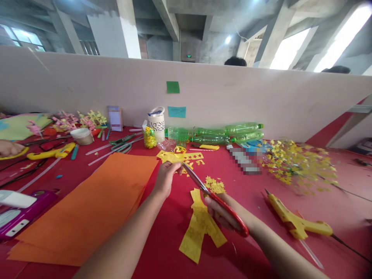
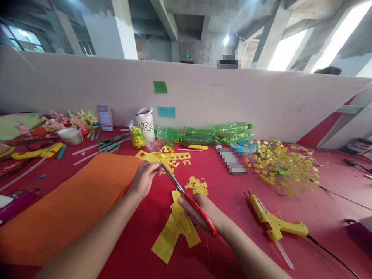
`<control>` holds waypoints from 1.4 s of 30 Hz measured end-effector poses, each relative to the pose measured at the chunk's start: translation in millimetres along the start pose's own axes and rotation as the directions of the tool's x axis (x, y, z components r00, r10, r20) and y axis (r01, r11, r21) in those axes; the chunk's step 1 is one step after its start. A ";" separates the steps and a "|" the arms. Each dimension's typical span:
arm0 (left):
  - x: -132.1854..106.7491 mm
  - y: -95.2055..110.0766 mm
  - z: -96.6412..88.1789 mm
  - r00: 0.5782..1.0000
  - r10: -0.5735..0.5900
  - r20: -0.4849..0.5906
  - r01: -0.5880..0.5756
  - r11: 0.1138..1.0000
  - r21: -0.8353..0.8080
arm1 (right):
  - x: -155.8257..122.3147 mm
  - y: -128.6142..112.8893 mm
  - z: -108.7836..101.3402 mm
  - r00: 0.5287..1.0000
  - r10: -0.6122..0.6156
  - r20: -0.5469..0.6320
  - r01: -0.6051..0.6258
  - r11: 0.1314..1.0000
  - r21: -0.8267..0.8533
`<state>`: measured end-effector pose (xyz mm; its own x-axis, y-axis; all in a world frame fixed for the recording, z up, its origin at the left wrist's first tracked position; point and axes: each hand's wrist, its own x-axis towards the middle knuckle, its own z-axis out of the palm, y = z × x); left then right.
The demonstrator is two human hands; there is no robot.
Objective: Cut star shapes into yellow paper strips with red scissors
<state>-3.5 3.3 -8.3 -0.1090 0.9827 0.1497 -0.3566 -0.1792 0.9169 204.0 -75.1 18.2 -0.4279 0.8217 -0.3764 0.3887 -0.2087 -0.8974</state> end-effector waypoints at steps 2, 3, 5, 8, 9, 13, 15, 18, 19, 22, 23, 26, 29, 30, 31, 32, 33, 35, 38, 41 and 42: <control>0.1 0.1 0.0 1.000 -0.005 -0.004 0.005 1.000 -0.002 | 0.0 -0.2 0.5 1.000 0.007 -0.011 -0.007 1.000 0.010; 0.2 0.2 0.1 1.000 -0.006 -0.004 0.006 1.000 -0.005 | 0.0 -0.1 0.7 1.000 0.006 -0.011 -0.006 1.000 0.013; 0.3 0.8 0.3 1.000 -0.009 0.000 0.009 1.000 -0.011 | -0.2 0.5 0.9 1.000 -0.001 -0.001 0.001 1.000 0.016; -0.1 2.1 0.9 1.000 -0.020 0.006 0.020 0.999 -0.026 | -0.7 1.8 0.5 1.000 -0.018 0.020 0.018 1.000 0.023; -0.4 2.6 1.2 1.000 -0.024 0.008 0.024 0.999 -0.033 | -1.0 2.2 0.2 0.999 -0.022 0.028 0.021 0.999 0.025; -1.4 4.6 2.4 1.000 -0.024 0.018 0.025 0.998 -0.052 | -1.7 2.9 -0.7 0.998 -0.029 0.048 0.028 0.999 0.029; -1.3 5.2 2.6 0.999 -0.023 0.022 0.024 0.998 -0.055 | -1.9 2.5 -0.8 0.998 -0.033 0.049 0.032 0.999 0.026; -0.4 4.9 1.9 0.999 -0.016 0.036 0.018 0.999 -0.047 | -1.8 1.3 -0.5 0.999 -0.026 0.035 0.026 1.000 0.006; -0.2 4.6 1.5 0.999 -0.014 0.040 0.016 0.999 -0.044 | -1.8 0.8 -0.4 0.999 -0.021 0.029 0.021 1.000 -0.003; 0.1 3.8 0.3 0.999 -0.008 0.049 0.009 0.999 -0.031 | -1.8 0.0 -0.4 1.000 -0.011 0.027 0.012 1.000 -0.022; 0.1 3.8 -0.1 0.999 -0.006 0.050 0.007 1.000 -0.029 | -1.9 -0.1 -0.4 1.000 -0.006 0.029 0.007 1.000 -0.023; 0.2 4.6 -1.3 0.998 0.001 0.059 0.000 1.000 -0.013 | -2.4 0.4 0.2 1.000 0.002 0.012 -0.001 0.999 -0.033; 0.9 5.3 -2.7 0.997 0.012 0.079 -0.013 1.000 0.014 | -2.5 1.2 0.7 1.000 -0.002 -0.006 0.001 0.999 -0.048; 1.3 5.3 -3.4 0.996 0.016 0.086 -0.018 1.000 0.024 | -2.4 1.4 0.7 1.000 0.002 0.000 -0.002 0.999 -0.046; 1.6 5.2 -4.0 0.996 0.021 0.092 -0.024 0.999 0.035 | -2.3 1.5 0.6 1.000 0.008 0.009 -0.008 0.999 -0.042; 2.0 5.1 -4.8 0.995 0.025 0.098 -0.030 0.998 0.047 | -2.2 1.6 0.5 1.000 0.015 0.018 -0.014 0.999 -0.039; 2.4 4.9 -5.5 0.994 0.029 0.103 -0.035 0.998 0.060 | -2.2 1.5 0.3 1.000 0.015 0.018 -0.015 0.999 -0.039; 3.1 4.6 -7.0 0.993 0.036 0.110 -0.045 0.996 0.082 | -2.4 1.2 0.0 1.000 0.004 0.006 -0.004 0.999 -0.045; 3.8 4.9 -8.5 0.992 0.038 0.118 -0.050 0.994 0.100 | -2.7 0.3 -0.1 1.000 -0.014 -0.010 0.013 0.999 -0.048; 3.8 5.6 -8.9 0.993 0.034 0.117 -0.047 0.993 0.112 | -2.6 -0.6 0.0 1.000 -0.004 -0.023 0.003 0.998 -0.059; 3.7 5.7 -8.8 0.993 0.032 0.114 -0.045 0.992 0.116 | -2.6 -0.8 0.1 1.000 0.000 -0.028 -0.002 0.998 -0.066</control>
<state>-14.1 5.5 -5.8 -0.0137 0.9754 0.2200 -0.2411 -0.2168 0.9460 204.7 -77.1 19.9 -0.4046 0.8364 -0.3698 0.4427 -0.1747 -0.8795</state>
